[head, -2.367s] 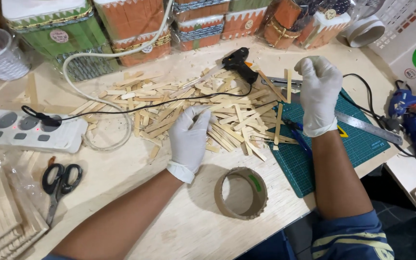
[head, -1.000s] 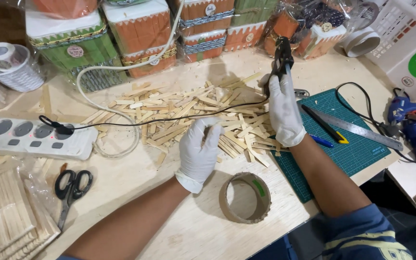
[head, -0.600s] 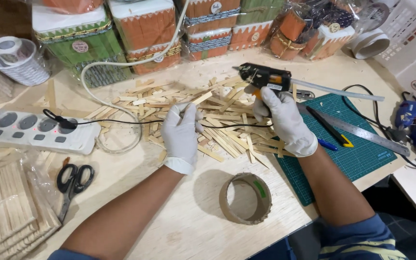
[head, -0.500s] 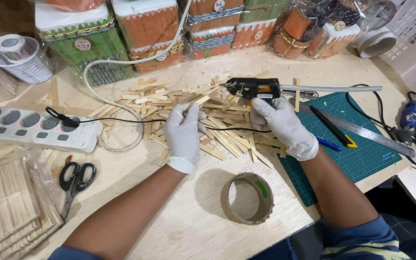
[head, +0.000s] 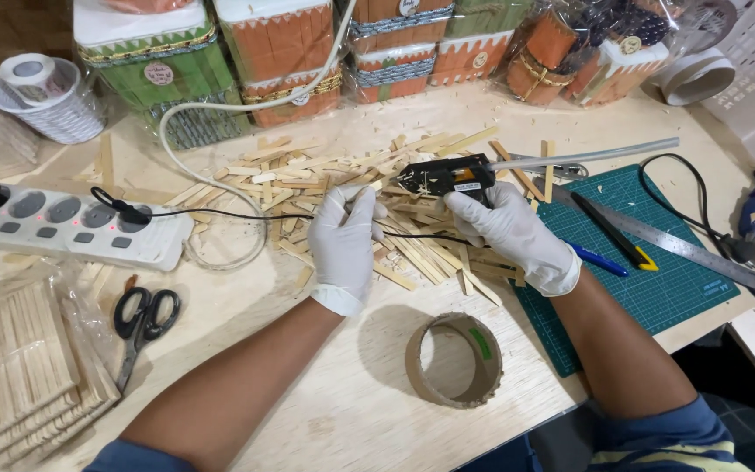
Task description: Assembling a structure by gluing popsicle sticks onto a cardboard tube base using a hot glue gun.
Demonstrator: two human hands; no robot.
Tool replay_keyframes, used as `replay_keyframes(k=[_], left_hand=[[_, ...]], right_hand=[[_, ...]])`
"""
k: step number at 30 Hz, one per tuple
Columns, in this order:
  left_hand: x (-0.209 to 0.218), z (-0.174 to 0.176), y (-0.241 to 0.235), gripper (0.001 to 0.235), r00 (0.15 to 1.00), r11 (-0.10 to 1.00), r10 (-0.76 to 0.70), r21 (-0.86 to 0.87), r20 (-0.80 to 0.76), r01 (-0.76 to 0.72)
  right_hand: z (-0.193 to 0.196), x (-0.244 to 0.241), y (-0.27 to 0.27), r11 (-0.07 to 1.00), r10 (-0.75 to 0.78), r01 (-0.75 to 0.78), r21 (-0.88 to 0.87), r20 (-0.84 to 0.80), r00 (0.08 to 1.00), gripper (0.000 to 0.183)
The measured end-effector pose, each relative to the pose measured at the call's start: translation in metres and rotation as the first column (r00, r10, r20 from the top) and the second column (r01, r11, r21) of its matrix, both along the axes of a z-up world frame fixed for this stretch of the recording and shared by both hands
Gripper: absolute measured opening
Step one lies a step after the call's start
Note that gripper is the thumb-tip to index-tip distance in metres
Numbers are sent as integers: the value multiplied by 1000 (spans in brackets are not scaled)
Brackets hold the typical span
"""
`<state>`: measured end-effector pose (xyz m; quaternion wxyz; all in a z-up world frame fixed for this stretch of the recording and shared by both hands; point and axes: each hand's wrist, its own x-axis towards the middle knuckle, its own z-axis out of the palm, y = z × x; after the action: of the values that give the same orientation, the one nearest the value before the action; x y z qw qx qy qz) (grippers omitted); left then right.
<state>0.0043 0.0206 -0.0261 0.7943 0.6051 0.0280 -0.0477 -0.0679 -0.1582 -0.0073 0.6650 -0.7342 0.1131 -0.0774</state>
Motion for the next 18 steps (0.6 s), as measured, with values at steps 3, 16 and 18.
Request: replay_keyframes(k=[3, 16, 18], left_hand=[[-2, -1, 1, 7, 1000, 1000, -15, 8, 11, 15], [-12, 11, 4, 8, 999, 1000, -29, 6, 23, 29], [-9, 5, 2, 7, 999, 1000, -27, 1, 27, 27]], right_hand=[[7, -2, 3, 1000, -12, 13, 12, -32, 999, 28], [15, -6, 8, 999, -22, 19, -44, -66, 998, 31], [14, -5, 8, 999, -25, 22, -37, -68, 997, 30]])
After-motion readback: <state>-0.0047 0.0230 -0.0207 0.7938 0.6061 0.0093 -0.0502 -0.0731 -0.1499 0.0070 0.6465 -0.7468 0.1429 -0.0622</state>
